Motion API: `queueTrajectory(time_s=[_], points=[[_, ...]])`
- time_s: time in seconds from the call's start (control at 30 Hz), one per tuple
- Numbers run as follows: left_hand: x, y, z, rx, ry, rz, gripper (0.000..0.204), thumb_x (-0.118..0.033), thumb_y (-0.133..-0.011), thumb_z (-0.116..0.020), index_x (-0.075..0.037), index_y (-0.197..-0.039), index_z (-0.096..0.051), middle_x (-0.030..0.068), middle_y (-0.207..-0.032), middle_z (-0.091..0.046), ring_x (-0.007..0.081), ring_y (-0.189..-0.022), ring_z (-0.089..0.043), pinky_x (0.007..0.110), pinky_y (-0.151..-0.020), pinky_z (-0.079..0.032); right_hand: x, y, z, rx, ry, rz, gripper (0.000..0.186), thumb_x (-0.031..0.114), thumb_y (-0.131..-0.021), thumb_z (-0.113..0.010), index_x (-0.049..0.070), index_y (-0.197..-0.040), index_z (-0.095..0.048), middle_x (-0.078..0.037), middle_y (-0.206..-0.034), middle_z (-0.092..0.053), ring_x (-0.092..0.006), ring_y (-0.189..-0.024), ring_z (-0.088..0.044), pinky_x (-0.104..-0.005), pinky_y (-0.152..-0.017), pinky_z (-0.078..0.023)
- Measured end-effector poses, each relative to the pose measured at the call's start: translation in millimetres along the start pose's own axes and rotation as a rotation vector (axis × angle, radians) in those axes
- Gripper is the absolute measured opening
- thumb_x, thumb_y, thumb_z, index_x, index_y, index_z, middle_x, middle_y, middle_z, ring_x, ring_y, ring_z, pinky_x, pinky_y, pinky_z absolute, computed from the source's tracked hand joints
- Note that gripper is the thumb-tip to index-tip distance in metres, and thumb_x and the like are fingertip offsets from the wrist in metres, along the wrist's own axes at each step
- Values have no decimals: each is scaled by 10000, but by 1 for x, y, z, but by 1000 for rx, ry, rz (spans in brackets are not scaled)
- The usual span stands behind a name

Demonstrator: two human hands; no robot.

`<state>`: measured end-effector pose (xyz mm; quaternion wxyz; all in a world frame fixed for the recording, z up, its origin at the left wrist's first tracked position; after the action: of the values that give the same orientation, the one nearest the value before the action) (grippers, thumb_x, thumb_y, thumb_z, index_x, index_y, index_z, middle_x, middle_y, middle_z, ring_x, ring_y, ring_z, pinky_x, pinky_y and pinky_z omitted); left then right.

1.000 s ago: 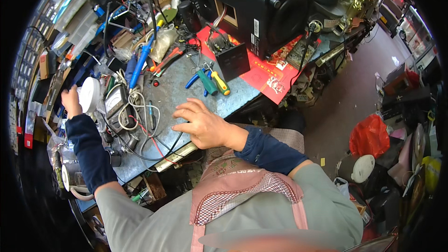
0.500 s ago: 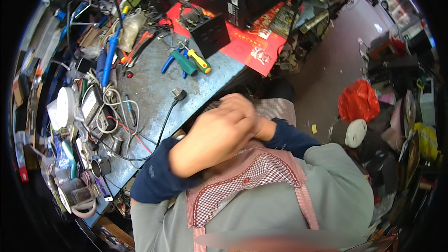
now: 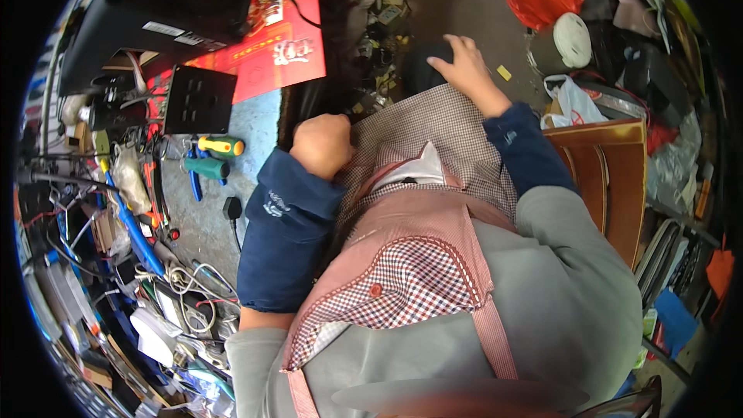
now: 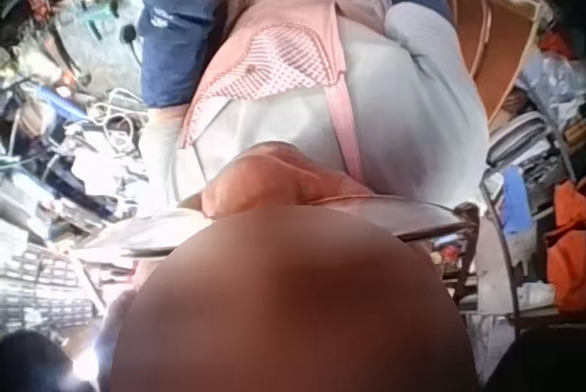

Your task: The person handles a white circular device, then disassembles a black electronic box using a screwdriver. They remove the cover, inspect the internal circuit board, and reassemble the unit.

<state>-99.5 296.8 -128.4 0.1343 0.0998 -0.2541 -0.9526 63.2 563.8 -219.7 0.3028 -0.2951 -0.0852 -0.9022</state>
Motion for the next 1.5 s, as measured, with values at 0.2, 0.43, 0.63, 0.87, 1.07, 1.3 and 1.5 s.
queueTrajectory(time_s=[0.2,0.43,0.63,0.87,1.07,1.3,1.5], points=[[-22,-3,31,-261,36,-34,329,-254,-909,-822,-32,-1119,-699,200,-1028,-735,409,-895,-762,496,-774,-627,-23,2,-27,157,281,-222,850,461,-867,-862,96,-1572,-559,-249,-1486,-567,-501,-1355,-571,-572,-1103,-541],[49,7,-82,-323,160,748,744,-508,-940,-788,-18,-1451,-562,267,-1374,-644,447,-1273,-649,591,-1003,-557,-43,-27,-47,218,228,-249,719,491,-856,-819,94,-1434,-657,-222,-1362,-638,-464,-1272,-638,-557,-1035,-577],[105,27,-193,-557,627,1148,900,-600,-921,-766,61,-1497,-561,355,-1359,-683,538,-1283,-627,546,-1108,-505,-45,-52,-55,336,244,-243,669,463,-852,-800,87,-1392,-678,-214,-1358,-646,-453,-1258,-648,-553,-1025,-585],[156,-166,-220,-125,1017,547,462,-331,-1119,-588,36,-1373,-709,151,-1355,-764,297,-1213,-702,406,-1099,-514,-49,-58,-43,289,242,-244,662,446,-839,-807,87,-1382,-684,-219,-1345,-652,-454,-1235,-657,-546,-1017,-587],[56,-342,-290,223,986,-290,391,-304,-1077,-626,-42,-1342,-746,113,-1269,-788,265,-1159,-722,389,-1048,-551,-29,-46,-39,250,225,-204,579,427,-823,-813,64,-1265,-720,-230,-1321,-660,-474,-1198,-665,-565,-989,-594],[84,-287,-194,276,1059,-140,260,-217,-1047,-660,-29,-1166,-796,81,-1166,-795,211,-1091,-718,355,-979,-565,-45,-39,-14,146,148,-301,593,453,-858,-783,71,-1309,-741,-208,-1381,-668,-448,-1277,-650,-544,-1047,-576],[67,-157,-67,-190,1128,-18,304,-264,-989,-649,-16,-1088,-795,19,-1042,-782,138,-1026,-685,318,-990,-518,9,-5,-5,-121,169,103,459,467,-912,-770,70,-1143,-748,-185,-1273,-717,-415,-1240,-652,-561,-1022,-534]])
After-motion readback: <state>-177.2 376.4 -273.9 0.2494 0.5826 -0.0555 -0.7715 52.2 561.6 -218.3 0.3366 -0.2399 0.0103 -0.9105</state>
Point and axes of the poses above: each hand's wrist, its own y-axis away from the middle knuckle, its own z-axis out of the back of the hand, x = y × z, the point moved 10 cm from there along -y, towards the middle knuckle
